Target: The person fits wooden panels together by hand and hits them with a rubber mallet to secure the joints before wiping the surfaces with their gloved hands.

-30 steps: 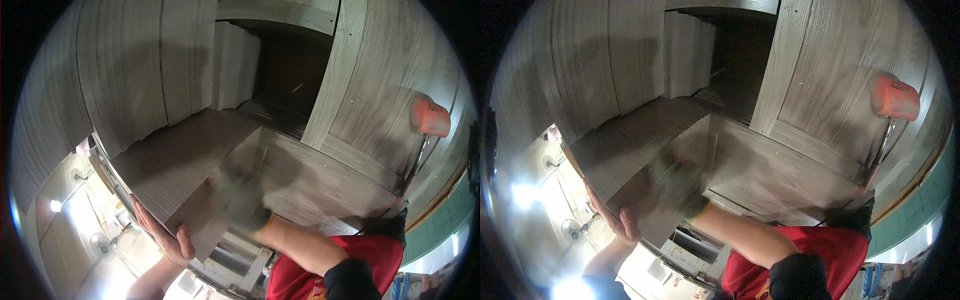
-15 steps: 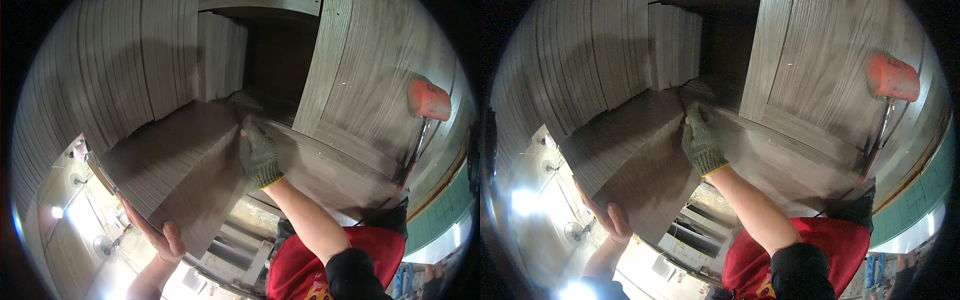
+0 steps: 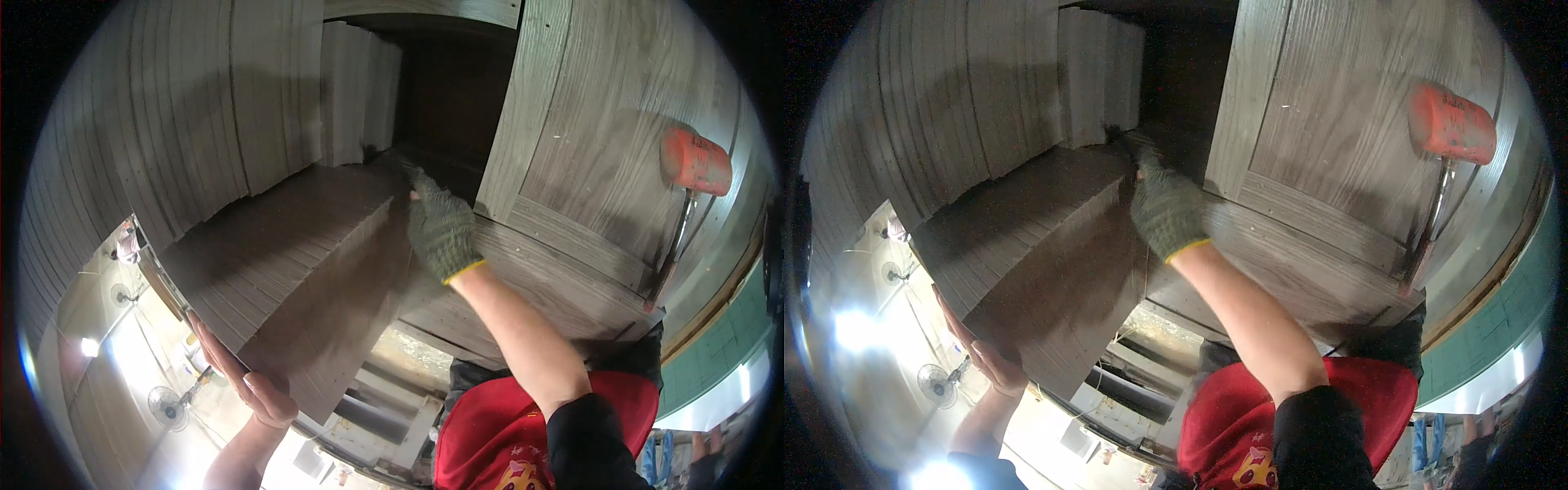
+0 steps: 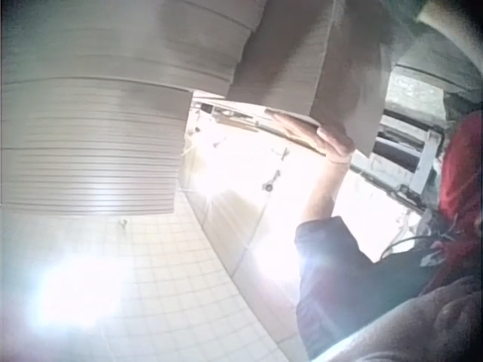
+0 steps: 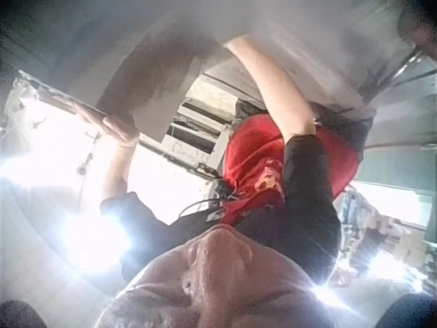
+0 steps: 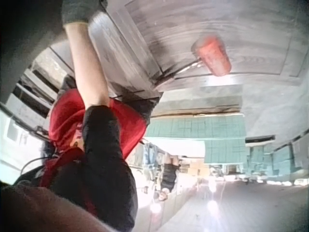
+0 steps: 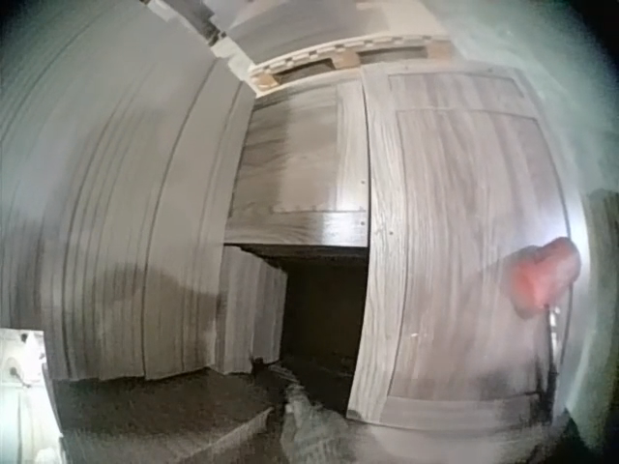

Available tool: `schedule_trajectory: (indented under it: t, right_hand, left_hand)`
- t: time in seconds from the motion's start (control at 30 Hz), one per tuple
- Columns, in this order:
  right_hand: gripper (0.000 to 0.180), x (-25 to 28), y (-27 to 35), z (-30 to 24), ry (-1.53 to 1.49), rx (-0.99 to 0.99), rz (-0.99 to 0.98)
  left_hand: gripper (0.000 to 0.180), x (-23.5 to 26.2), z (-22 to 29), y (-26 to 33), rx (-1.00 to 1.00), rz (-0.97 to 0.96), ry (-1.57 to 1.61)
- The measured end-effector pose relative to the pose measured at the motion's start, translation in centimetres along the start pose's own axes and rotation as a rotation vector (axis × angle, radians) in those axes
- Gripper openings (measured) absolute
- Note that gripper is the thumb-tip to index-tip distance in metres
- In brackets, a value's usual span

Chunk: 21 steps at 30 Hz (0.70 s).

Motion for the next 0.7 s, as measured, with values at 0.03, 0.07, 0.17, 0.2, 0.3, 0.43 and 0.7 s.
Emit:
schedule_trajectory:
  t: [0.03,0.07,0.17,0.2,0.3,0.43,0.7]
  right_hand:
    - [0.030,-0.3,-0.7,0.5,0.002,0.004,0.000]
    - [0.027,-0.9,-1.1,0.9,0.031,0.012,-0.052]
    - [0.024,-1.6,-1.6,-0.4,0.073,-0.012,-0.159]
    - [0.025,-2.0,-1.5,-1.0,0.053,-0.027,-0.257]
    - [0.038,-10.8,3.8,11.2,-0.515,0.120,-0.207]
    - [0.040,4.7,9.5,-16.7,-0.287,0.705,-0.065]
    - [0.046,-3.9,5.8,-6.8,0.967,0.401,-0.136]
  left_hand:
    - [0.072,-0.1,0.3,-0.1,0.004,-0.006,-0.003]
    - [0.072,-0.1,0.4,-0.2,0.008,-0.012,-0.005]
    - [0.072,0.4,0.0,0.0,0.002,-0.015,-0.033]
    - [0.072,0.6,-0.3,0.2,0.005,-0.014,-0.041]
    - [0.076,-3.4,2.1,-1.7,-0.061,0.017,0.108]
    - [0.076,0.5,-0.2,0.6,0.027,0.031,0.090]
    - [0.076,-0.2,0.1,-0.2,-0.054,0.000,-0.057]
Point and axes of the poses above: each hand's wrist, its own y-axis away from the middle knuckle, its own x-axis out of the back of the hand, z = x × y, the point moved 7 cm from there along -y, towards the middle knuckle
